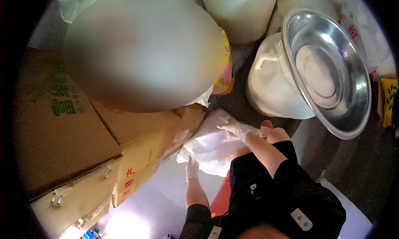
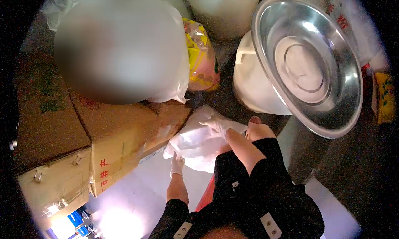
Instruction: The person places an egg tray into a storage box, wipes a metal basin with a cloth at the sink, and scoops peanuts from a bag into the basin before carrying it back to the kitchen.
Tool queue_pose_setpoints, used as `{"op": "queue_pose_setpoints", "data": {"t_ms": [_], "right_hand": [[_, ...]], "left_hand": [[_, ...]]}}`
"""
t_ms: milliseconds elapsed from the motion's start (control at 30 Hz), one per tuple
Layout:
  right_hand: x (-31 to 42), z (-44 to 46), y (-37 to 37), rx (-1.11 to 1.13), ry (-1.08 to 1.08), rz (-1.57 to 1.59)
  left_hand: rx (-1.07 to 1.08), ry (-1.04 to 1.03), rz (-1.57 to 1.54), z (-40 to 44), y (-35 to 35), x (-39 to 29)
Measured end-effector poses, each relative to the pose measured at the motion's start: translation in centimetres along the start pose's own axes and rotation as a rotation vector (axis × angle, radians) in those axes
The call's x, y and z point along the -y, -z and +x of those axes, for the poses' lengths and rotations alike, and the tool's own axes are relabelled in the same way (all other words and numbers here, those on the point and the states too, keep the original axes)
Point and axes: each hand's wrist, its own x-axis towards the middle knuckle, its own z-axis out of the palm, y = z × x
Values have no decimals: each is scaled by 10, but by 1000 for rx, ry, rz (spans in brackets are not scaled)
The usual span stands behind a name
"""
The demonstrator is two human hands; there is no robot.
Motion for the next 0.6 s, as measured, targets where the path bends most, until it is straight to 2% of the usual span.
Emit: {"op": "queue_pose_setpoints", "data": {"t_ms": [67,100,133,200,233,333,367,433,500,533,600], "right_hand": [[-9,-7,2,-7,-3,-62],[-13,-13,4,-14,-6,-94],[-18,-22,7,-29,-4,-131],[-24,-43,12,-69,0,-216],[-28,-52,15,-93,2,-264],[-39,-73,21,-157,44,-407],[-44,-75,20,-176,95,-450],[-28,-91,11,-206,373,-652],[56,-147,-13,-202,696,-971],[71,-165,-21,-178,654,-1003],[85,-193,-27,-141,540,-1069]], "left_hand": [[69,-60,46,-12,6,4],[167,140,-426,-9,3,11],[172,383,-881,-2,-5,29],[150,503,-764,-31,19,-27],[211,462,-629,-40,27,-27],[104,355,-606,-71,27,-34],[67,197,-507,-75,37,-31],[1,-125,-302,-76,68,-23],[-39,-31,-479,-90,92,-46],[-65,14,-569,-97,104,-59],[-122,-58,-417,-128,106,-66]]}}
